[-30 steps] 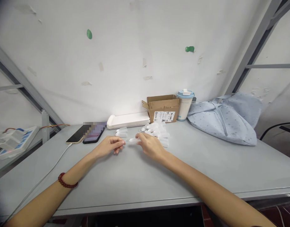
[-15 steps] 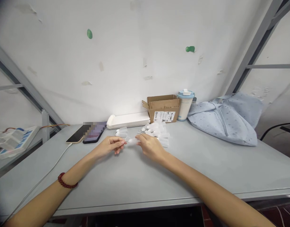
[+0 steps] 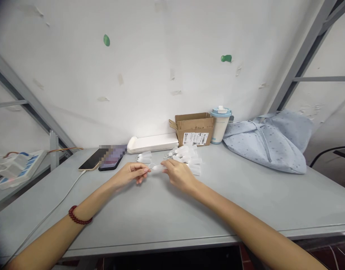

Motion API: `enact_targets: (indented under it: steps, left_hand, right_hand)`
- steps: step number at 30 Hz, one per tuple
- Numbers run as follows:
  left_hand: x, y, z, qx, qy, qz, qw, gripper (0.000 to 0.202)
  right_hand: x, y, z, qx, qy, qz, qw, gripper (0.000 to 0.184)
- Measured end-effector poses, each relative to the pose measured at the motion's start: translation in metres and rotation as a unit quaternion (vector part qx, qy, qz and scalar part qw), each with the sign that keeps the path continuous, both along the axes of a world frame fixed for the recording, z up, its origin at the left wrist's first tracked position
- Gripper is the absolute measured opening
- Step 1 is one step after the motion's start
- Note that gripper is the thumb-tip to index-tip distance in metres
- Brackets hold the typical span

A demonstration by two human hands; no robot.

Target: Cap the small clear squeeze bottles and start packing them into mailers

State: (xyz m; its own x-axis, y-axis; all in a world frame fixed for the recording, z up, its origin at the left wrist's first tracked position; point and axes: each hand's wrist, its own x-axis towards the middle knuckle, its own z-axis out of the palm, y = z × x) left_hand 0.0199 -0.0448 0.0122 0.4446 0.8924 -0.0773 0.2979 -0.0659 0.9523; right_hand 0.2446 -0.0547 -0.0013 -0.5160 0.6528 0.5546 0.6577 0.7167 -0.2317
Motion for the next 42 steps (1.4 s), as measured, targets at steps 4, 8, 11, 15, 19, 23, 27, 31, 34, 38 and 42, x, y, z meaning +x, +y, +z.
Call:
enact_targets:
  steps: [4, 8, 11, 15, 19, 23, 27, 31, 34, 38, 42]
  left_hand:
    - [0.001, -0.003, 0.004, -0.008, -0.012, 0.0, 1.0, 0.032]
    - [0.003, -0.005, 0.006, -0.019, -0.01, 0.008, 1.0, 0.033]
    - [0.003, -0.005, 0.005, -0.024, -0.024, 0.008, 0.999, 0.033]
    - [0.006, -0.007, 0.005, -0.023, -0.034, 0.011, 0.999, 0.031]
    - [0.007, -0.01, 0.006, -0.024, -0.029, 0.022, 0.999, 0.029]
    - [0.005, -0.01, 0.003, -0.016, -0.024, 0.019, 0.999, 0.029]
    - [0.005, -0.01, -0.001, -0.011, -0.028, 0.014, 0.999, 0.028]
    - [0.006, -0.011, -0.002, -0.021, -0.028, 0.01, 0.999, 0.027]
    - [0.006, -0.011, -0.002, -0.026, -0.032, 0.005, 0.999, 0.027]
    - [0.007, -0.013, -0.001, -0.028, -0.035, 0.004, 0.999, 0.024]
    - [0.008, -0.014, 0.001, -0.038, -0.041, 0.012, 0.998, 0.024]
  right_hand:
    - [0.0, 0.0, 0.0, 0.001, 0.004, 0.001, 1.0, 0.019]
    - [0.0, 0.001, -0.001, 0.005, 0.009, 0.011, 1.0, 0.02]
    - [0.0, 0.001, -0.002, 0.012, 0.013, 0.021, 1.0, 0.02]
    - [-0.001, 0.001, -0.005, 0.032, 0.011, 0.032, 0.999, 0.019]
    - [-0.003, -0.001, -0.008, 0.056, 0.002, 0.038, 0.998, 0.018]
    - [-0.004, -0.004, -0.011, 0.074, -0.002, 0.036, 0.997, 0.018]
    - [-0.006, -0.006, -0.013, 0.071, -0.007, 0.037, 0.997, 0.018]
    - [-0.007, -0.008, -0.014, 0.084, -0.003, 0.043, 0.995, 0.017]
    - [-0.007, -0.009, -0.014, 0.102, 0.006, 0.049, 0.994, 0.017]
    - [-0.008, -0.009, -0.015, 0.119, 0.014, 0.053, 0.991, 0.017]
    - [-0.009, -0.009, -0.016, 0.118, 0.015, 0.055, 0.991, 0.018]
